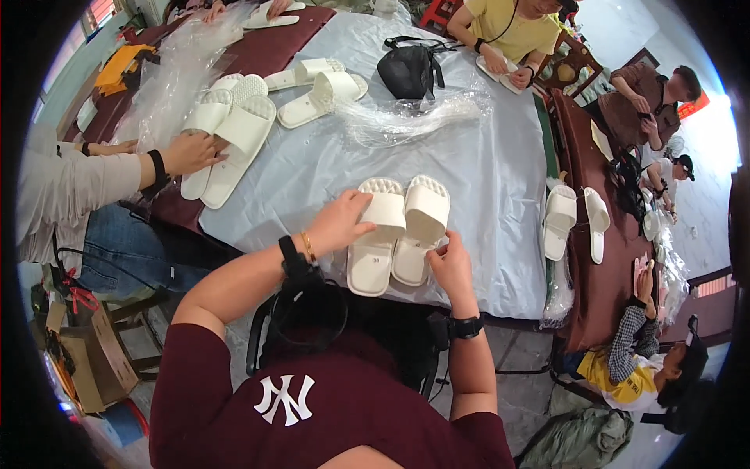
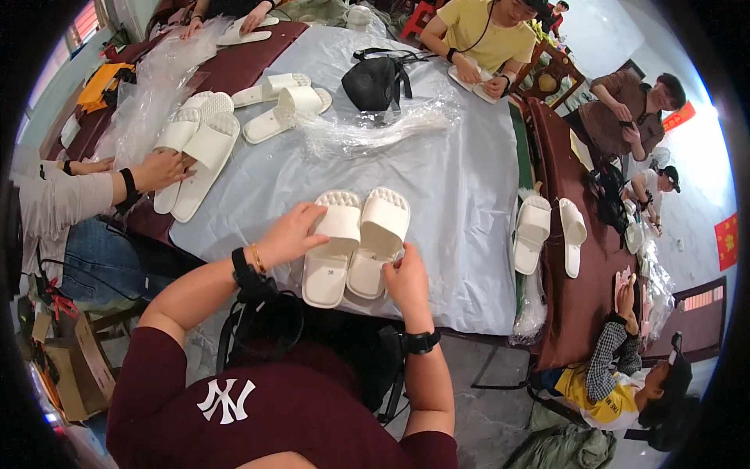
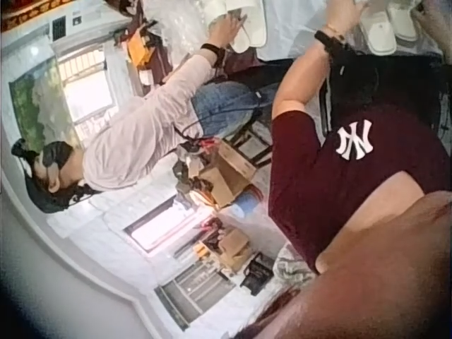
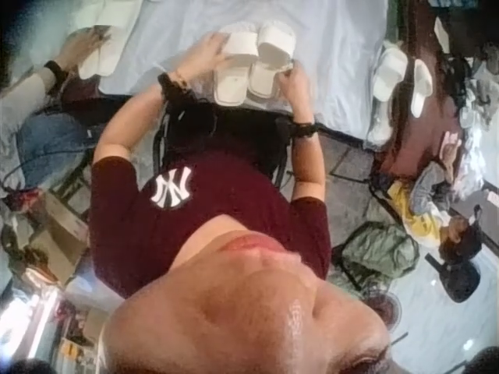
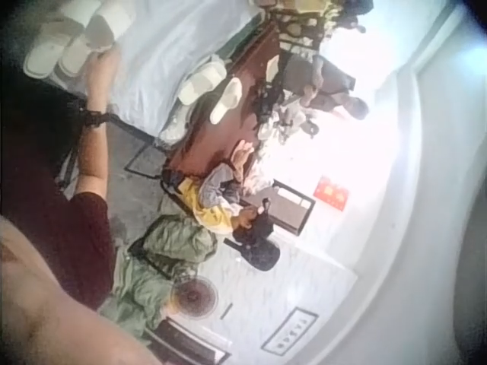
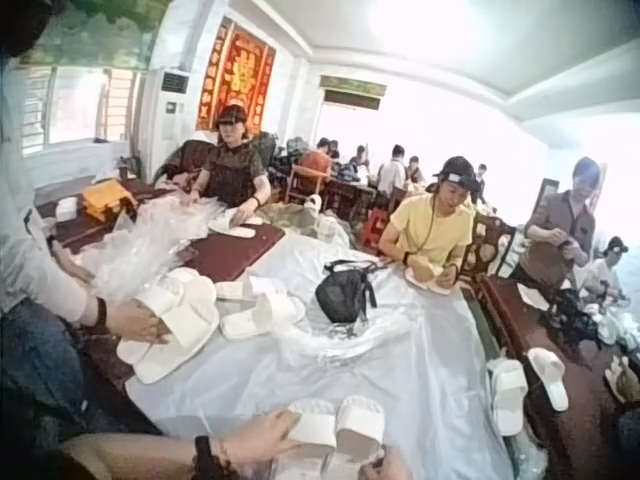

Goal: Attaching and inspecting plastic straps on sandal soles in a manufacturing workshop.

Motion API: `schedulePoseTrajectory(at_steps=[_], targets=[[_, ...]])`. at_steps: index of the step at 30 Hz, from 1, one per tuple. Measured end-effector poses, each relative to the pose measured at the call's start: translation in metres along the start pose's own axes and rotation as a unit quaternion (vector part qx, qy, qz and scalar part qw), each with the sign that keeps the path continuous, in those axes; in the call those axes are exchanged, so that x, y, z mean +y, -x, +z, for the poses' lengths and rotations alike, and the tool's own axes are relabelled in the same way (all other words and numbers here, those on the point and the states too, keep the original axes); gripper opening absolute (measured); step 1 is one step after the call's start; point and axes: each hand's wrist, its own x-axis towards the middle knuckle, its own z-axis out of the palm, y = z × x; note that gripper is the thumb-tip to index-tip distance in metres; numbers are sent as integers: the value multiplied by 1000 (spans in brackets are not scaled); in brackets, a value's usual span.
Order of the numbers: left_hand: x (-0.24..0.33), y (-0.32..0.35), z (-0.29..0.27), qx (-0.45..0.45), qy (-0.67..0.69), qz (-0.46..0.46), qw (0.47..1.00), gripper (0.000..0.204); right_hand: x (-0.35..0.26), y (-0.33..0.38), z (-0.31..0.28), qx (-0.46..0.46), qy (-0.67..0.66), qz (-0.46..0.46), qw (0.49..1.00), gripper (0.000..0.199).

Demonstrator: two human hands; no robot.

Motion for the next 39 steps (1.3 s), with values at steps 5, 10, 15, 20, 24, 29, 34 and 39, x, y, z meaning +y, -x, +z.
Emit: schedulePoseTrajectory(at_steps=[5, 10, 15, 20, 24, 29, 34, 39], targets=[[-8, -19, -12, -24, 11, 15, 1000, 54, 16, 5, -7, 6, -38, 11, 999, 53], [-43, -68, -39, 46, -29, -12, 998, 37, 23, 6, -12, 27, -93, 38, 995, 52], [-58, -115, -50, 73, -174, 21, 982, 24, 5, -9, -7, 38, 4, 0, 999, 48], [-58, -135, -29, 69, -317, 58, 944, 10, 20, -28, -1, 69, 55, -14, 996, 39], [-63, -136, -15, 89, -355, 103, 925, 8, 26, -23, -13, 69, 18, -54, 996, 31], [-69, -132, -15, 75, -366, 127, 919, 9, 11, -27, -30, 78, 3, -52, 996, 27], [-68, -136, -21, 76, -300, 83, 947, 8, -14, -44, -37, 91, -10, -81, 992, 25], [-72, -140, -38, 123, -234, 100, 959, 5, -48, -64, -31, 89, -35, -105, 990, 21]])
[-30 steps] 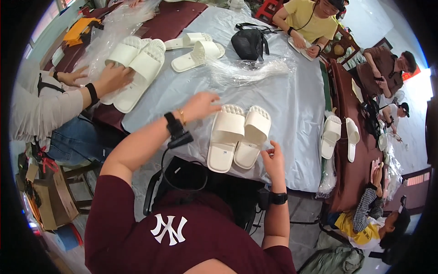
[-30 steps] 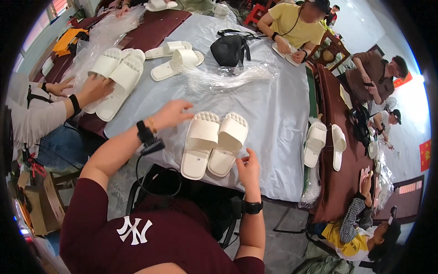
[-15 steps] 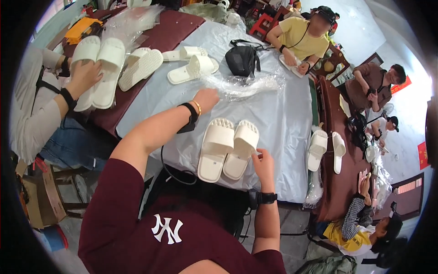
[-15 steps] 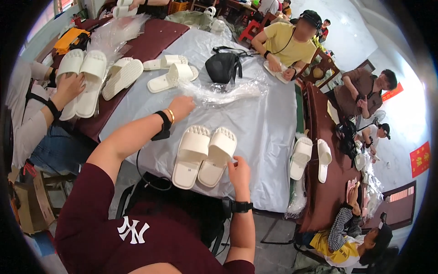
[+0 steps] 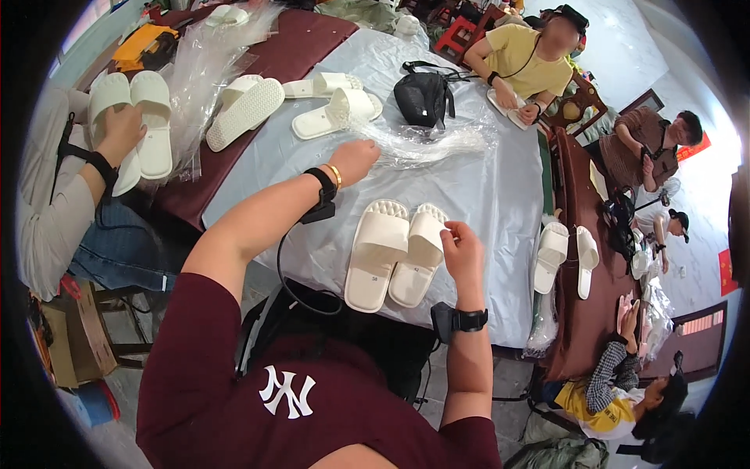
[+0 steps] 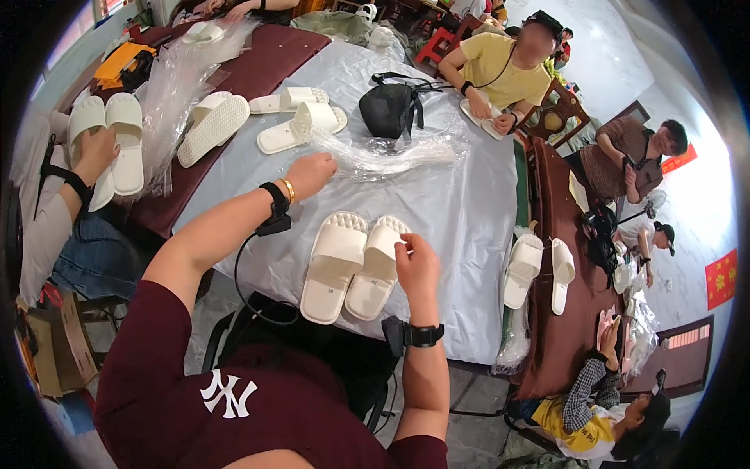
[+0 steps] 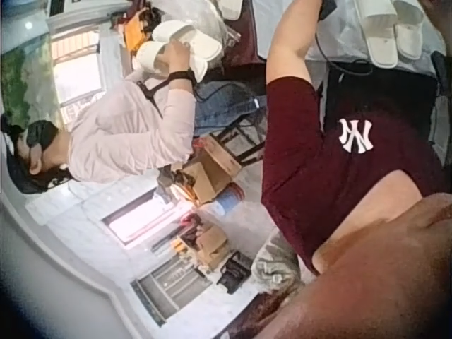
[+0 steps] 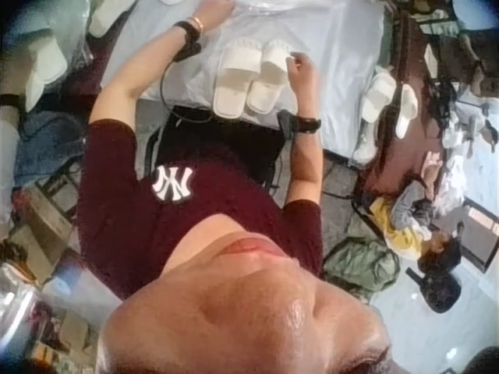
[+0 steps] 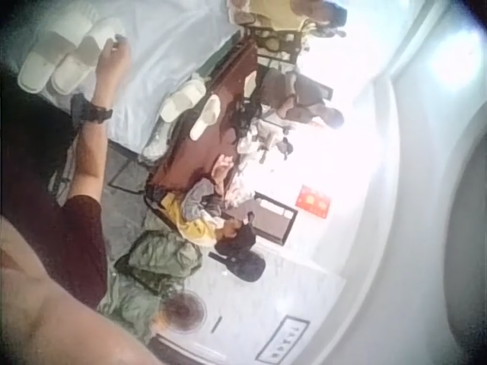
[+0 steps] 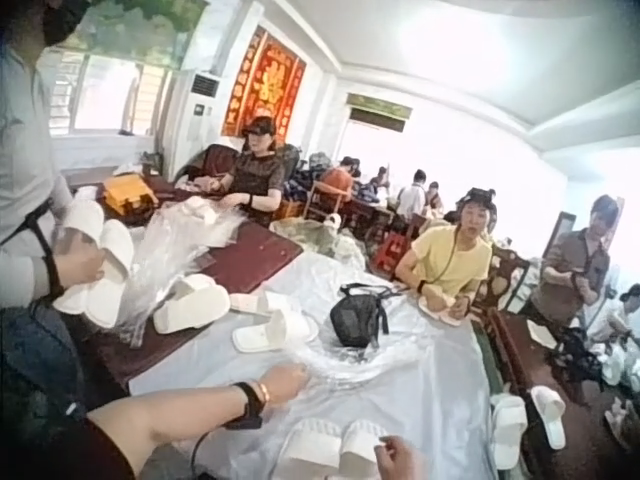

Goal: Attaching and inspecting plastic straps on sandal soles in a manufacturing workshop.

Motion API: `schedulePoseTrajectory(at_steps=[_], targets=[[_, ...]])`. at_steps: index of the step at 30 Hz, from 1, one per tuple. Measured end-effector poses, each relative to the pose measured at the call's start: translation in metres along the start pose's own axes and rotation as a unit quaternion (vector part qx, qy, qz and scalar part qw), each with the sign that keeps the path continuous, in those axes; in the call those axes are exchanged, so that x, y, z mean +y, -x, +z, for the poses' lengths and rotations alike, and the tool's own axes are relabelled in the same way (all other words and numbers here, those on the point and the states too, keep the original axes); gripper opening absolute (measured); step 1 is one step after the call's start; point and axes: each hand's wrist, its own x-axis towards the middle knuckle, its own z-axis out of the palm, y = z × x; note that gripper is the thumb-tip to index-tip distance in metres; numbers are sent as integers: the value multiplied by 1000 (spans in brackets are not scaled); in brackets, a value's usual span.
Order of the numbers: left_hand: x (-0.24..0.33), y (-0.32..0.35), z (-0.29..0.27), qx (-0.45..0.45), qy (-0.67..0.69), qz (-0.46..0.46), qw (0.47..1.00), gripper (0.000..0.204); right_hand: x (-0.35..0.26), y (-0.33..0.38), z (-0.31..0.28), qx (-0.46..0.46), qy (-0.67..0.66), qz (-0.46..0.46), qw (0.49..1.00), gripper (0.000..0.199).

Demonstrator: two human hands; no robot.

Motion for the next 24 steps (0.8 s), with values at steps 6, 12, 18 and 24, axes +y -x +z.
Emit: schedulePoseTrajectory(at_steps=[6, 12, 18, 24], targets=[[2, -1, -4, 33, 12, 60, 998, 5, -15, -35, 35, 0, -30, -99, 995, 19], [16, 14, -13, 62, 49, 88, 993, 3, -42, -67, 87, -30, -37, -105, 993, 30], [23, 6, -19, 54, 58, 122, 989, 6, -29, -89, 118, -30, -9, -108, 994, 22], [22, 5, -17, 78, 90, 129, 984, 4, -34, -90, 123, 11, -73, -109, 991, 14]])
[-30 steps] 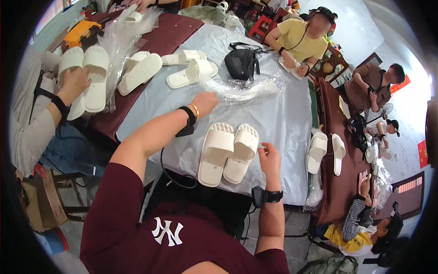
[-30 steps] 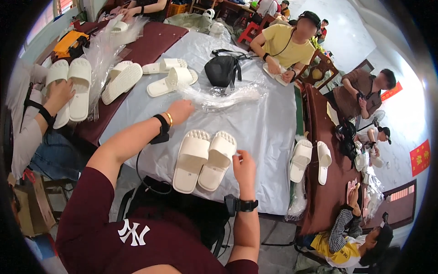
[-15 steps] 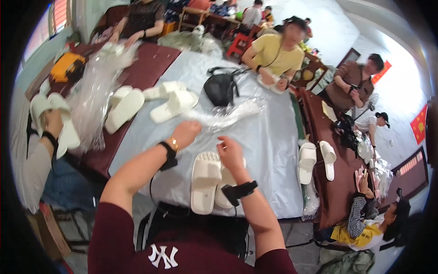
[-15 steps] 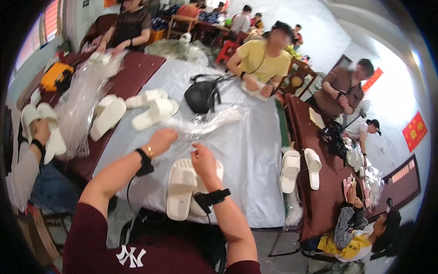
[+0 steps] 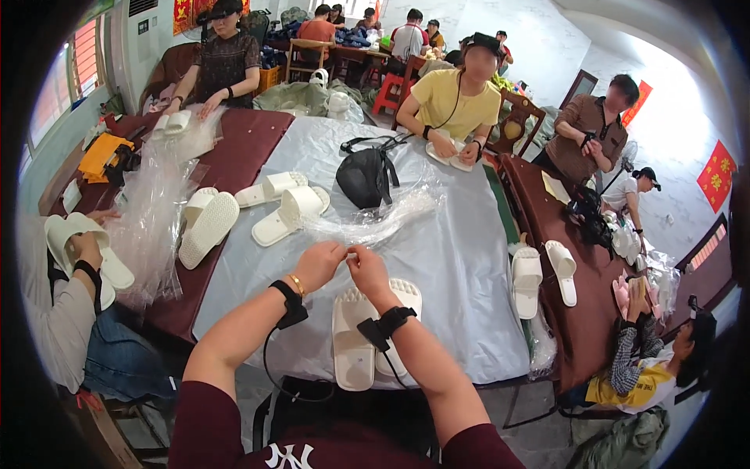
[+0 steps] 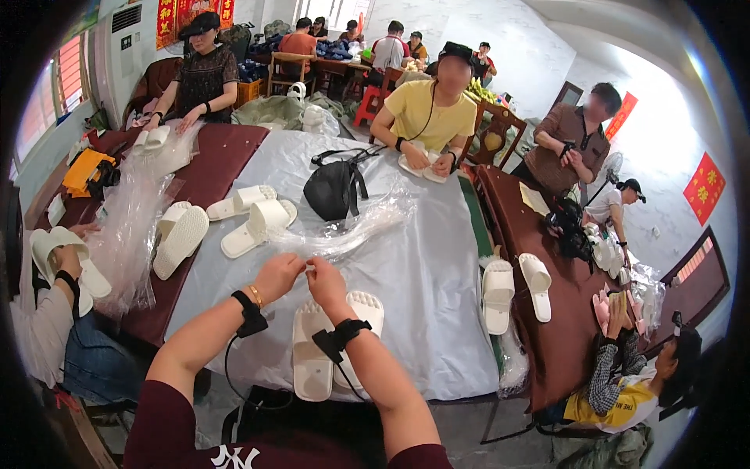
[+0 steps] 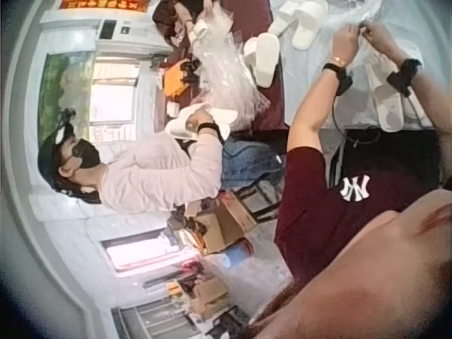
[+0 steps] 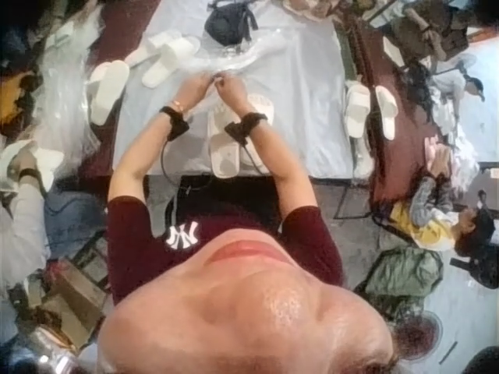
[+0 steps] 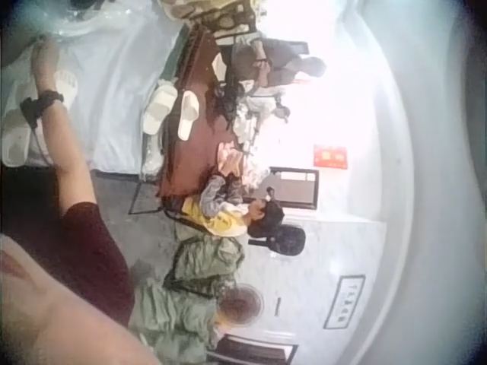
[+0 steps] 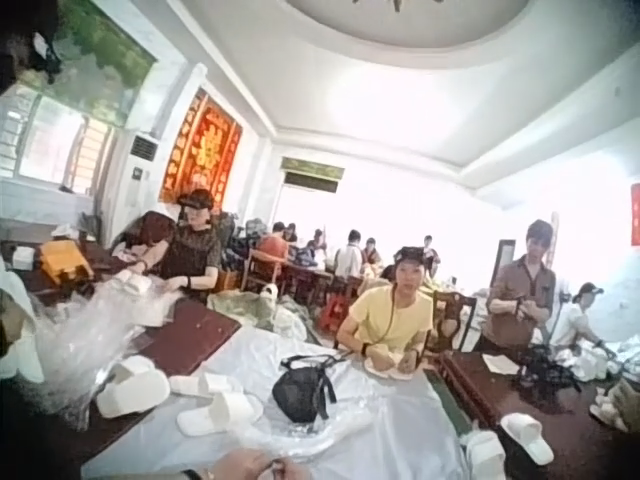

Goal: Attaching and inspecting plastic straps on sandal soles in a manufacturing workshop.

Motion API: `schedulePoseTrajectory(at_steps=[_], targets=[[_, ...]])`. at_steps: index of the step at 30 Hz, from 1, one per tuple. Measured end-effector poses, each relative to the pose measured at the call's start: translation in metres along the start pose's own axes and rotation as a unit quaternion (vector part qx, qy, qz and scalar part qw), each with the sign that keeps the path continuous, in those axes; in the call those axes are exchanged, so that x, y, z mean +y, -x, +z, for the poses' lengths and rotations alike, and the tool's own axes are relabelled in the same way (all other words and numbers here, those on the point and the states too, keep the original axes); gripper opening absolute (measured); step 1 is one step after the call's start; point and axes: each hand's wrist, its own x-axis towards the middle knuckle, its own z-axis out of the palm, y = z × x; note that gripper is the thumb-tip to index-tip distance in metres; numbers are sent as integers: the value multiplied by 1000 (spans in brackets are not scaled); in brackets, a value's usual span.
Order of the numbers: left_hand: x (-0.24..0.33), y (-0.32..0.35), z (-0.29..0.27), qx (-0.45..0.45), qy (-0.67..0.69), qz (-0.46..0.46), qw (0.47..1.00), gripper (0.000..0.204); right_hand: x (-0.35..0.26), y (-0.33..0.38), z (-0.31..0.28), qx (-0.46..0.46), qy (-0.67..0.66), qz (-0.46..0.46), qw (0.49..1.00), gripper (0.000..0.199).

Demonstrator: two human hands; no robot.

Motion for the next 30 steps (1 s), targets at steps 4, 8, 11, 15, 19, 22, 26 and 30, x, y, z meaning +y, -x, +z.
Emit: schedulePoseTrajectory(at_steps=[4, 8, 11, 15, 19, 22, 26, 30], targets=[[-2, 4, 5, -36, 24, -11, 999, 14, -1, 5, 1, -11, 13, -4, 1000, 11], [-3, 0, 15, 15, -15, -19, 1000, 32, 6, 0, -1, -10, 51, -9, 999, 12], [-8, -13, 14, -62, -61, -28, 996, 48, 15, -3, -5, 34, 49, -15, 998, 12], [-23, -14, 24, -123, -104, -21, 987, 51, 15, -2, -12, 45, -12, 11, 999, 11], [-33, -7, 37, -210, -144, -56, 966, 52, 2, 8, -16, 21, -80, 72, 994, 11], [-32, -2, 45, -244, -173, -89, 950, 52, -14, 24, -38, -13, -141, 66, 988, 10], [-30, -1, 51, -254, -171, -105, 946, 52, -34, 50, -90, -8, -301, 86, 950, 11], [-37, 1, 54, -249, -179, -103, 946, 51, -51, 80, -156, 54, -377, 131, 915, 12]])
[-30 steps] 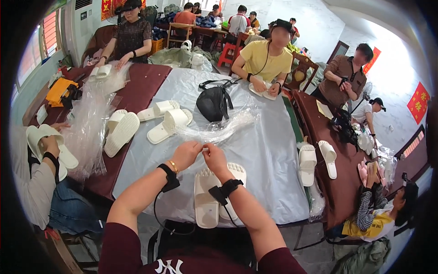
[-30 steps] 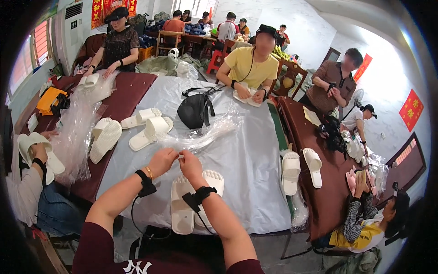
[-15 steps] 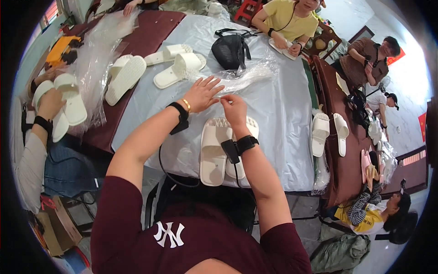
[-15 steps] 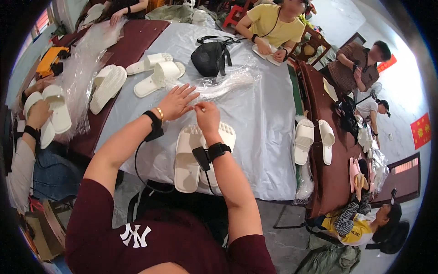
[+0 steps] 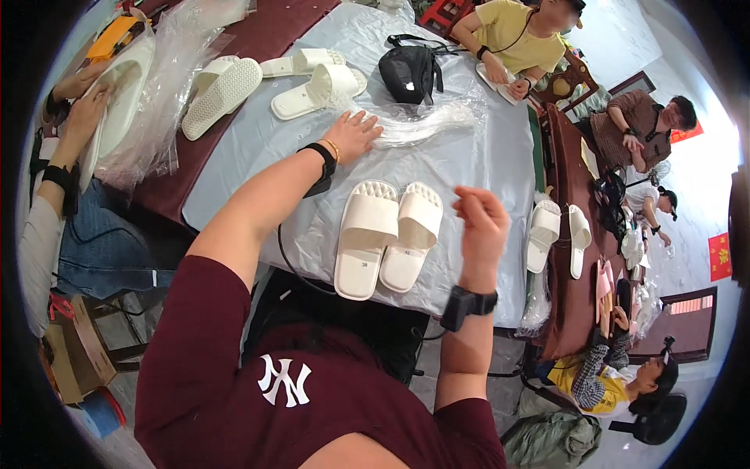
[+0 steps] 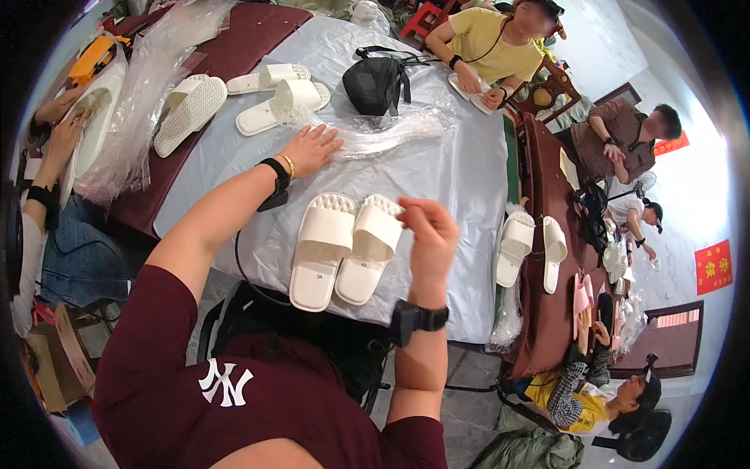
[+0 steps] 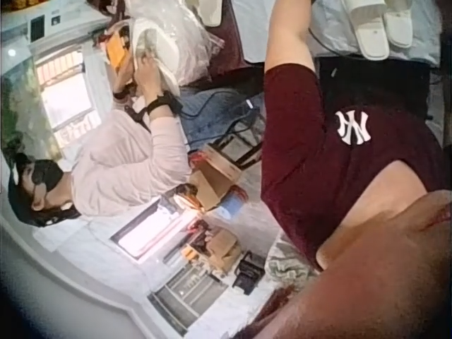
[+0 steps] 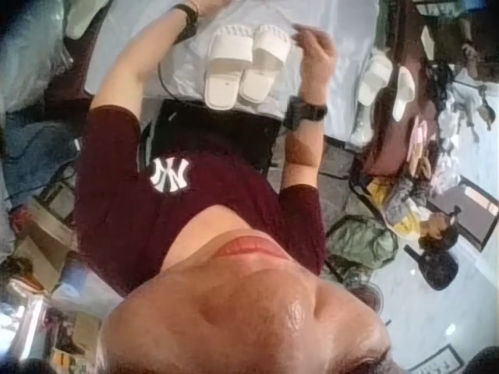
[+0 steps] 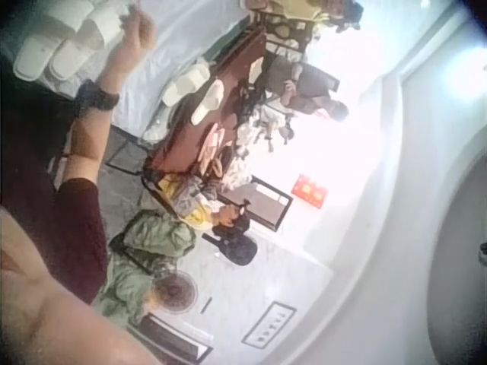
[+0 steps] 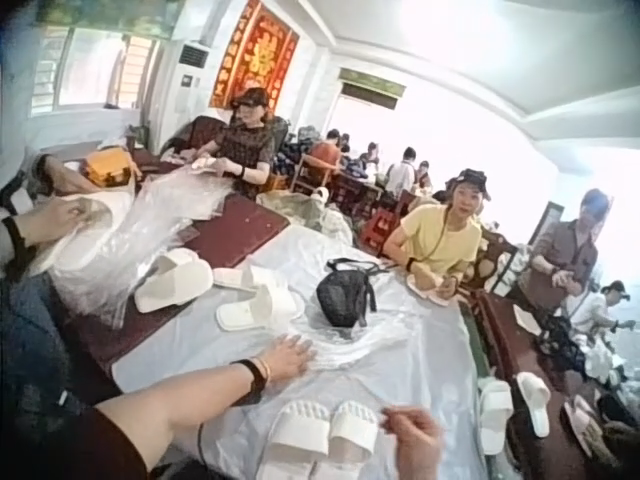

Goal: Attaching and inspecting plastic straps on sandal soles in a manufacturing workshop.

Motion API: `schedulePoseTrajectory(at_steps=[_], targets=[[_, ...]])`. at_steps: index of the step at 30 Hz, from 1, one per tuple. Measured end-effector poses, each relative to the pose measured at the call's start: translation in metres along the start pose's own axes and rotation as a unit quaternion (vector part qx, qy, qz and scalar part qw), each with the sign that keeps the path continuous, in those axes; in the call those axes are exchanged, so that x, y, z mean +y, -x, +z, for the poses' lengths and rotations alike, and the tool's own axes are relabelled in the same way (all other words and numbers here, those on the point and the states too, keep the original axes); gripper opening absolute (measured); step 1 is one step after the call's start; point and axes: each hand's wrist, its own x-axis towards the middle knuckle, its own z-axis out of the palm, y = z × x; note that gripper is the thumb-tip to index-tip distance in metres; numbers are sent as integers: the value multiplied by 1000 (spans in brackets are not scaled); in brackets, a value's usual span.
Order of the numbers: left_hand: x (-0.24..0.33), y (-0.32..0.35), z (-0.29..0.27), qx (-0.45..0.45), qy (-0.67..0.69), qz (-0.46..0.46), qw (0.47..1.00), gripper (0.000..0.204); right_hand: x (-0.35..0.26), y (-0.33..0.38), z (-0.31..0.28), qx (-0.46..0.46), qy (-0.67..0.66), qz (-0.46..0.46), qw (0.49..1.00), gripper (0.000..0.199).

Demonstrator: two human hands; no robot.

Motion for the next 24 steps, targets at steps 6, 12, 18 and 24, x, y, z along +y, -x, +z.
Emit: schedulePoseTrajectory(at_steps=[6, 12, 18, 24], targets=[[-4, -5, -6, -14, -1, -7, 1000, 55, -44, 32, -83, 78, -118, -155, 978, 9], [6, 4, -39, 92, 49, 27, 994, 67, -68, 71, -91, 215, 66, -228, 947, 8], [65, 92, -102, 121, 363, 62, 922, 51, -25, 90, -39, 118, 233, -188, 947, 6], [142, 169, -126, 72, 489, 92, 864, 30, 35, 105, 28, -23, 331, -184, 925, 9]])
